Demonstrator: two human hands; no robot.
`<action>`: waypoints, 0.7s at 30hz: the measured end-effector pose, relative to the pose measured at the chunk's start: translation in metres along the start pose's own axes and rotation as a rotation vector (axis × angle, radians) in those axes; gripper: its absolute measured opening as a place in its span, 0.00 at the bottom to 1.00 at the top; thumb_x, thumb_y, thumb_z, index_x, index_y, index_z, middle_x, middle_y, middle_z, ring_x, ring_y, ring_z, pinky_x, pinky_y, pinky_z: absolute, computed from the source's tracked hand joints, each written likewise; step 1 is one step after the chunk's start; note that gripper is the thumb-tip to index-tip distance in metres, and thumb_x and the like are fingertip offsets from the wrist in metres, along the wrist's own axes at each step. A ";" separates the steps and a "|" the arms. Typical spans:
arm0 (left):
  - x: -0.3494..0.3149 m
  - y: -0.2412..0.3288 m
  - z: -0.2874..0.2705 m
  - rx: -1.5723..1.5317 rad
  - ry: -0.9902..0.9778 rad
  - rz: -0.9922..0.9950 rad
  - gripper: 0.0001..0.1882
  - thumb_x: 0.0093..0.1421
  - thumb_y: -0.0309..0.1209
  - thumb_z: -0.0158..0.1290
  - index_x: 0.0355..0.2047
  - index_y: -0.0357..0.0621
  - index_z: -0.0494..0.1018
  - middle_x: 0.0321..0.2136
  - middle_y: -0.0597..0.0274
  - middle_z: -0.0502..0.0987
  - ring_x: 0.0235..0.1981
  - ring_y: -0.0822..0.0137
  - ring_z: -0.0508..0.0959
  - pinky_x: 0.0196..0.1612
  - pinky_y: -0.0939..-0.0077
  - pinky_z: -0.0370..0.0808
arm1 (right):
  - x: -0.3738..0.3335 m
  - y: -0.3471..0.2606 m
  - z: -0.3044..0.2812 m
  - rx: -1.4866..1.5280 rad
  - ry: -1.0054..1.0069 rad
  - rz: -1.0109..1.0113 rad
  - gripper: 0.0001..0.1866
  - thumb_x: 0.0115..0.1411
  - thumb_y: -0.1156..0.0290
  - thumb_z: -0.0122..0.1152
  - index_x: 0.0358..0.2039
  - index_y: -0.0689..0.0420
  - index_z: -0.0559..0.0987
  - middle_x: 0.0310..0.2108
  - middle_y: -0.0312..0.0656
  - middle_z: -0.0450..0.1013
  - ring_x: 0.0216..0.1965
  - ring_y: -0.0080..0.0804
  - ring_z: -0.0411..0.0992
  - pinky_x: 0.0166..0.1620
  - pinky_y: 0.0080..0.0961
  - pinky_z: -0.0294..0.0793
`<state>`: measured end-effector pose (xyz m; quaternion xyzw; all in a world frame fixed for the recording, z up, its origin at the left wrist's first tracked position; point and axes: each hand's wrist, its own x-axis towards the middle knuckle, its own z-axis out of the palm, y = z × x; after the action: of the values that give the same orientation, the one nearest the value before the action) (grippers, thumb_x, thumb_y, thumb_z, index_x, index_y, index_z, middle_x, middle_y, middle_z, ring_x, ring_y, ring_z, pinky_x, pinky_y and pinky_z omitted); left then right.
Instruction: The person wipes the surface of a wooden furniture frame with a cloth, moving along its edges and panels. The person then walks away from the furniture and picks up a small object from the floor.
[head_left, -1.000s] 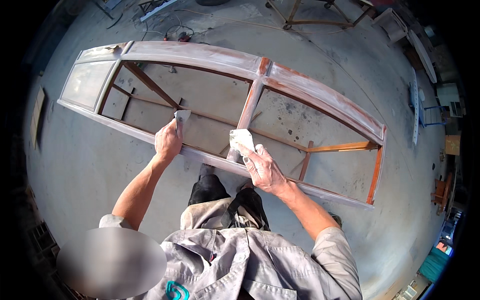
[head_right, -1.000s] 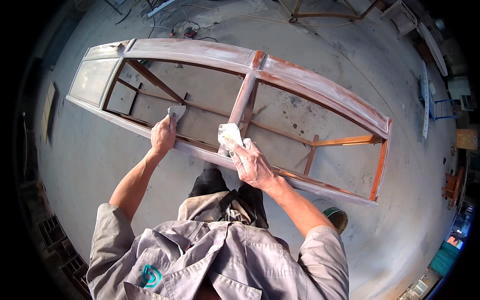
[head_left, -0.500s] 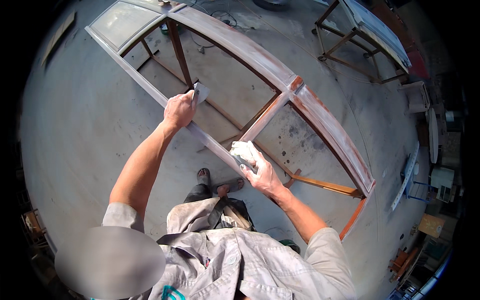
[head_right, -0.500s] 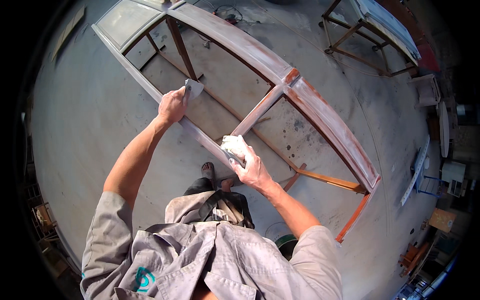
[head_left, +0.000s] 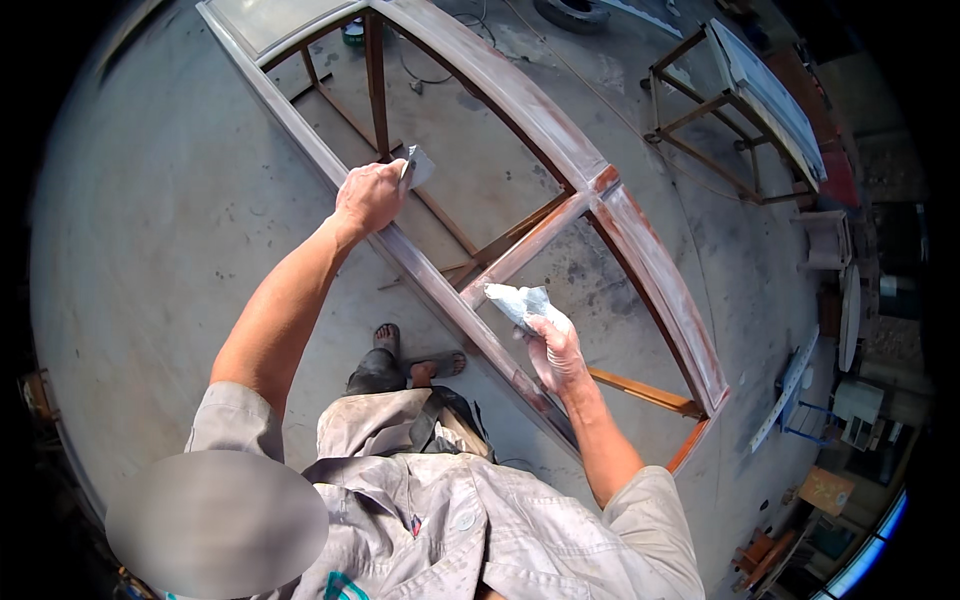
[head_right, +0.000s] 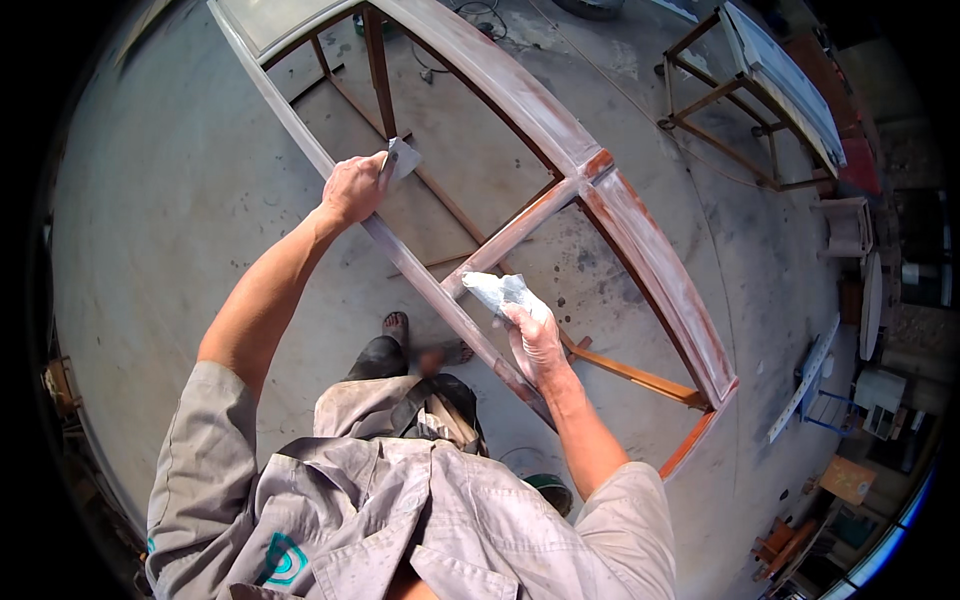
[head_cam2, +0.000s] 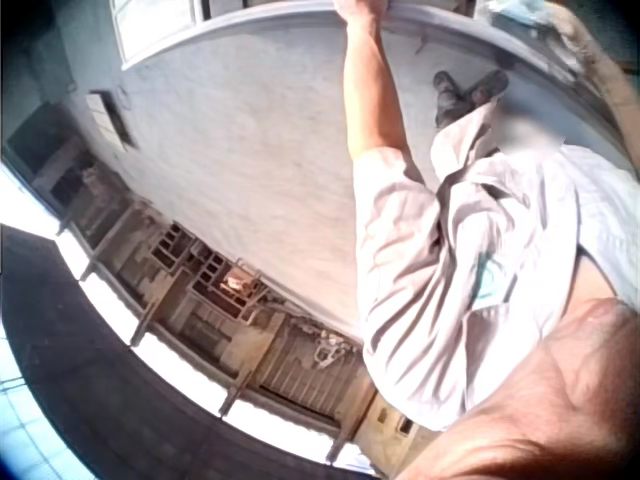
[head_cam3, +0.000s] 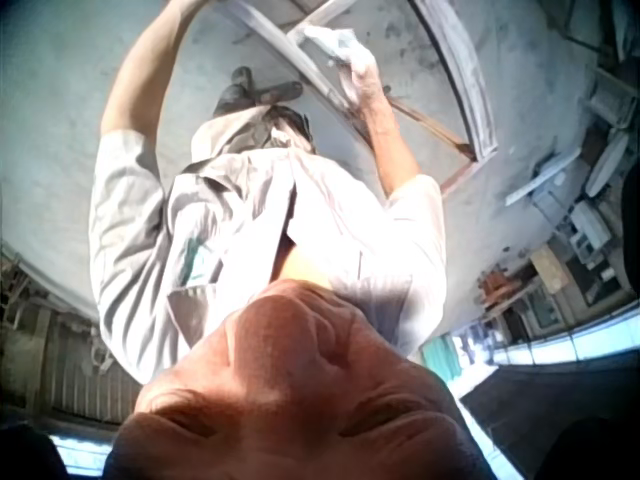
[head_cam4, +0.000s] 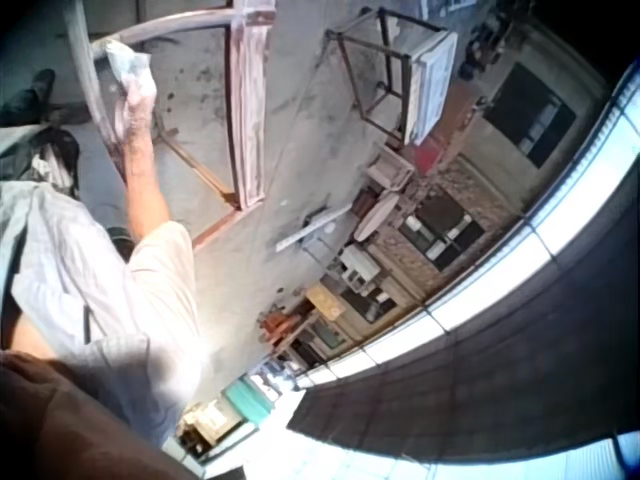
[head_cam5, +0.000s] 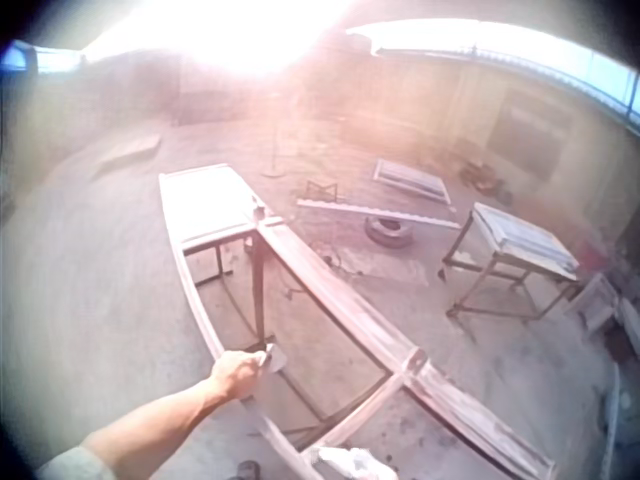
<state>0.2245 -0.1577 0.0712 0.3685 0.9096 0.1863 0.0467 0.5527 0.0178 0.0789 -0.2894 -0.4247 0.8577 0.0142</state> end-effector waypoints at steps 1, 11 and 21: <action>0.001 -0.002 0.001 0.002 -0.007 0.002 0.15 0.72 0.38 0.45 0.35 0.42 0.75 0.29 0.43 0.82 0.36 0.41 0.82 0.43 0.46 0.78 | 0.001 -0.002 0.002 -0.043 -0.008 0.005 0.26 0.64 0.68 0.62 0.61 0.63 0.74 0.52 0.37 0.76 0.50 0.24 0.71 0.50 0.23 0.71; 0.003 -0.004 0.004 0.019 -0.032 -0.022 0.13 0.69 0.37 0.46 0.35 0.42 0.75 0.30 0.43 0.82 0.36 0.41 0.82 0.43 0.47 0.78 | 0.017 0.004 0.056 -1.320 -0.140 -0.676 0.18 0.63 0.78 0.60 0.55 0.58 0.79 0.45 0.52 0.75 0.47 0.52 0.71 0.54 0.42 0.68; 0.000 -0.003 0.003 -0.011 -0.014 -0.029 0.11 0.69 0.36 0.47 0.35 0.42 0.73 0.29 0.43 0.81 0.37 0.40 0.82 0.42 0.46 0.77 | 0.070 -0.051 0.000 -1.538 -0.455 -0.853 0.31 0.59 0.75 0.63 0.65 0.48 0.75 0.62 0.37 0.76 0.74 0.56 0.55 0.75 0.64 0.43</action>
<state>0.2230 -0.1589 0.0676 0.3561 0.9135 0.1879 0.0576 0.4831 0.0690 0.0827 0.1393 -0.9437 0.2960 0.0492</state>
